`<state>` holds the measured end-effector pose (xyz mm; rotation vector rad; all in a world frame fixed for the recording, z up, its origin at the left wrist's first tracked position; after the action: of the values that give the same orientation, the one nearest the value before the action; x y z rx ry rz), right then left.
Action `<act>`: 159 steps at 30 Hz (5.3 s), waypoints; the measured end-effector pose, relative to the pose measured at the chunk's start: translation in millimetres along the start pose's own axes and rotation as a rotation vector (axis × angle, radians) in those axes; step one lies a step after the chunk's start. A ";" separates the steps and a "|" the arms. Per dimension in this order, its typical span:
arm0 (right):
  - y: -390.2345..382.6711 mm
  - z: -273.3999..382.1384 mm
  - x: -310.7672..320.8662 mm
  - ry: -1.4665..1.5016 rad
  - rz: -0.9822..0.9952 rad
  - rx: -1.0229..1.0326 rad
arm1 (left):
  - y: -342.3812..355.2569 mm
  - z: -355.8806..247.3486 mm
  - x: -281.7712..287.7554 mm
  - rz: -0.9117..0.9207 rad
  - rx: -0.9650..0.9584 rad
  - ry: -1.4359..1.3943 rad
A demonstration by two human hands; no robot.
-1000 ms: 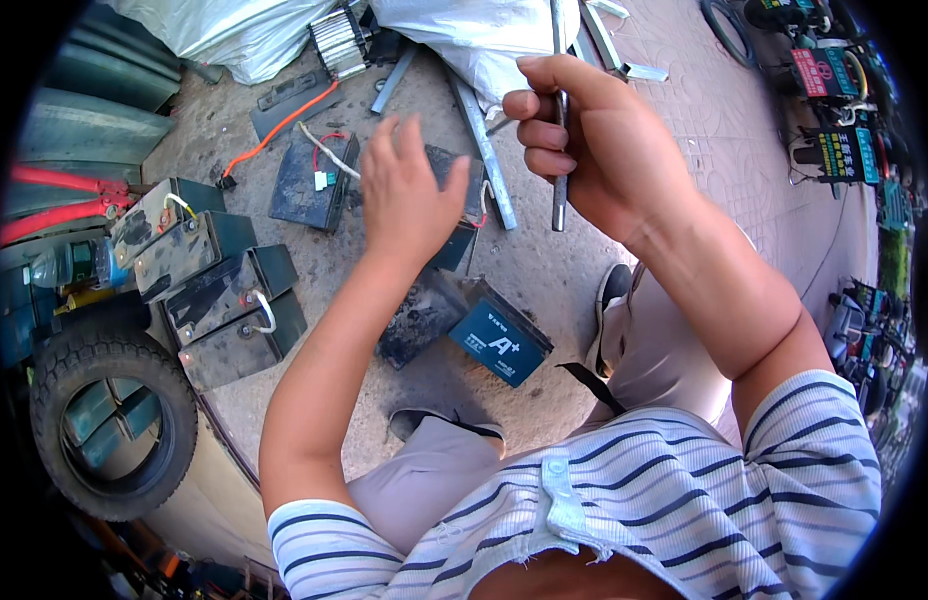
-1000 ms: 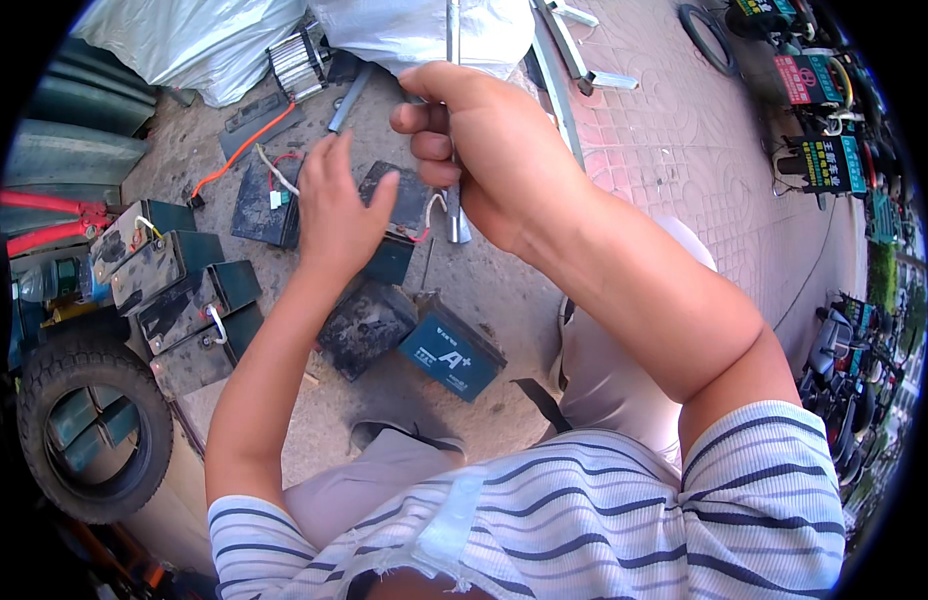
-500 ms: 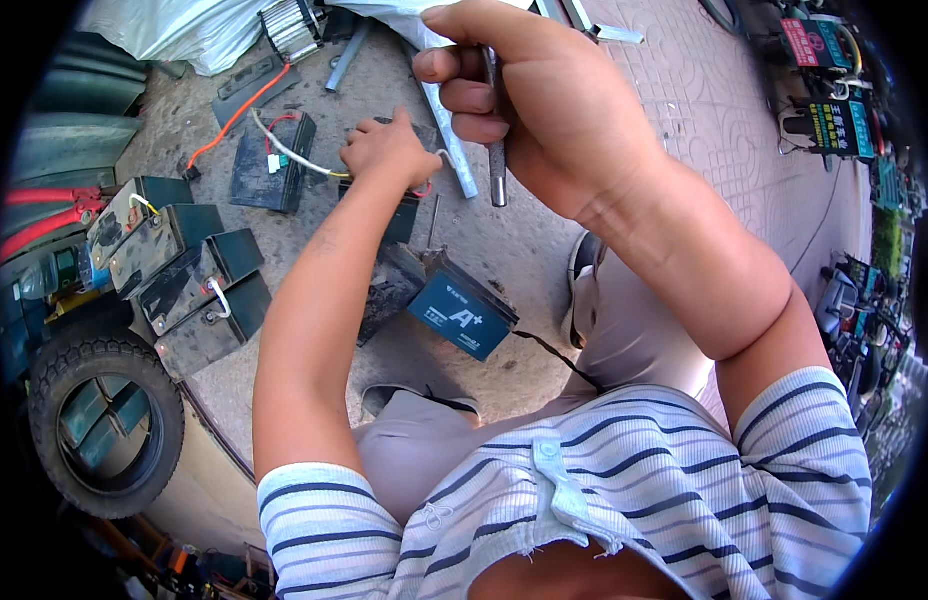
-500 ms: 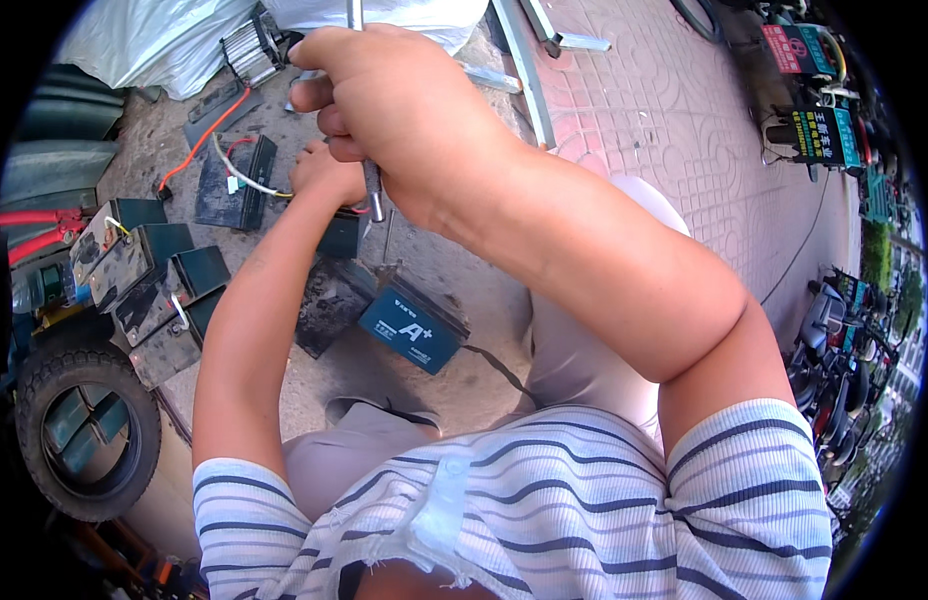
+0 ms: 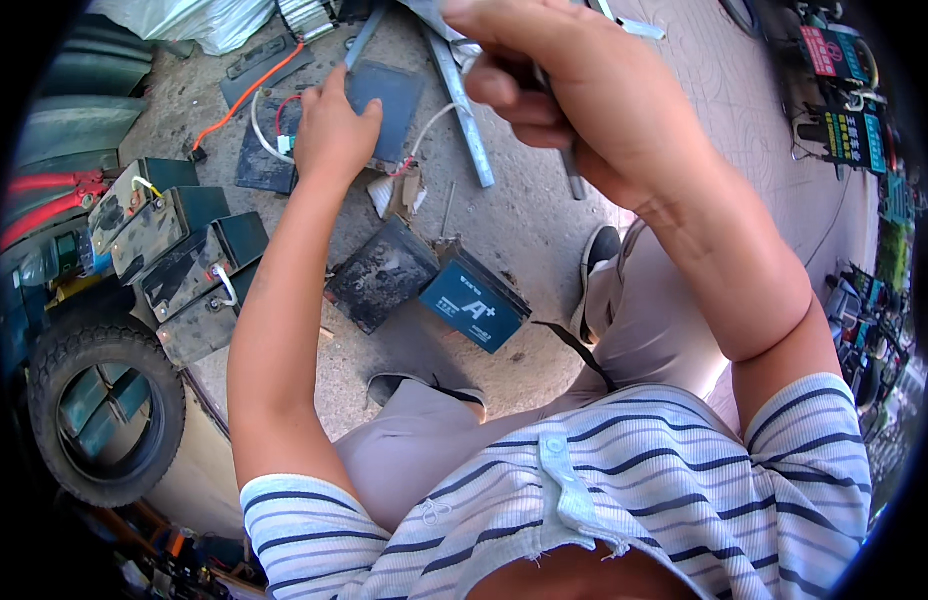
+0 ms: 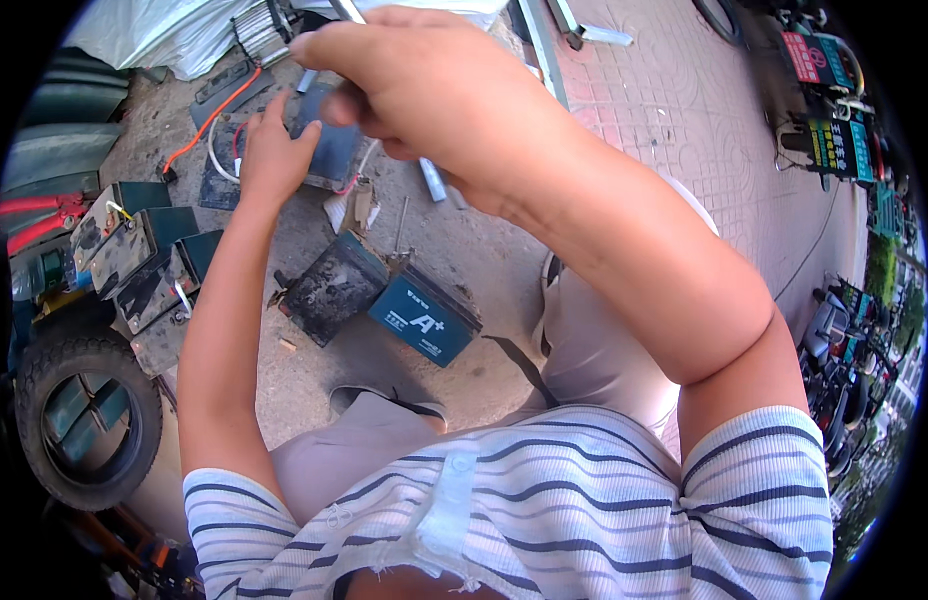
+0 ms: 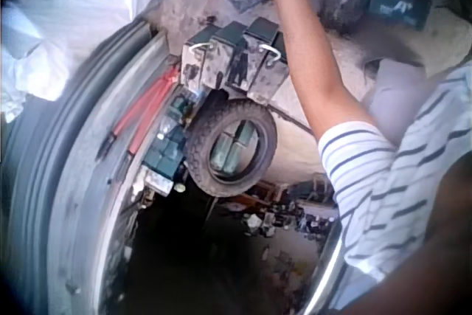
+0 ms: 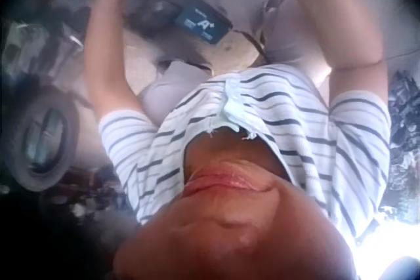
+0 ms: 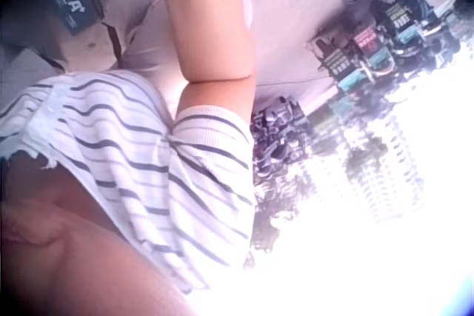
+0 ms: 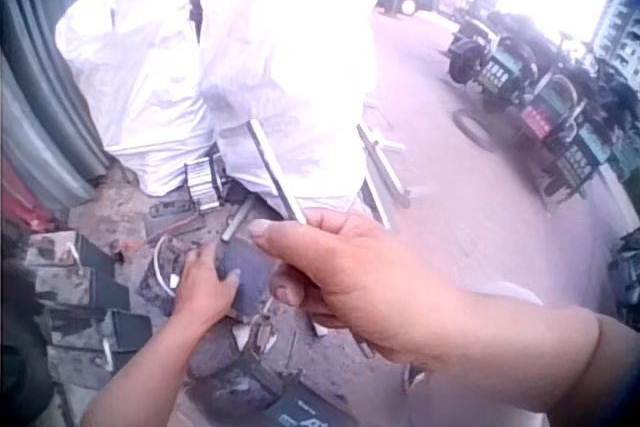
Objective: The person is squatting on the ground in a workshop, using a metal tool to scrape and clean the terminals of several lead-acid batteries. They also use a screwdriver to tighten connections on the battery terminals.
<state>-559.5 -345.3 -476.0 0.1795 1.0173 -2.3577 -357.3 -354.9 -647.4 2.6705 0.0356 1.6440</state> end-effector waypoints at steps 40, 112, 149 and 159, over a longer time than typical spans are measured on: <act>33.5 18.4 -93.2 -1.658 -0.265 -0.054 | -167.1 5.6 50.4 0.319 -0.227 -0.574; 20.8 60.5 -295.1 -1.703 0.080 0.223 | -198.7 143.8 130.5 -0.534 0.228 0.002; 24.5 44.3 -321.8 -1.820 0.134 0.316 | -211.4 149.9 132.8 -0.529 0.092 -0.215; 22.9 39.5 -337.5 -1.888 0.175 0.244 | -210.9 152.0 132.1 -0.513 0.096 -0.234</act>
<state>-261.7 -236.8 -351.3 -1.4662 -0.2481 -1.3867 -165.6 -140.0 -601.4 2.5908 0.7434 1.1950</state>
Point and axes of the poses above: each hand's wrist, its own y-axis towards the middle knuckle, its own x-axis out of the back of the hand, z = x × y, the point moved 7 cm from there along y, towards the middle knuckle, and after that the axes turned 13 degrees about -x, right-handed, at the moved point
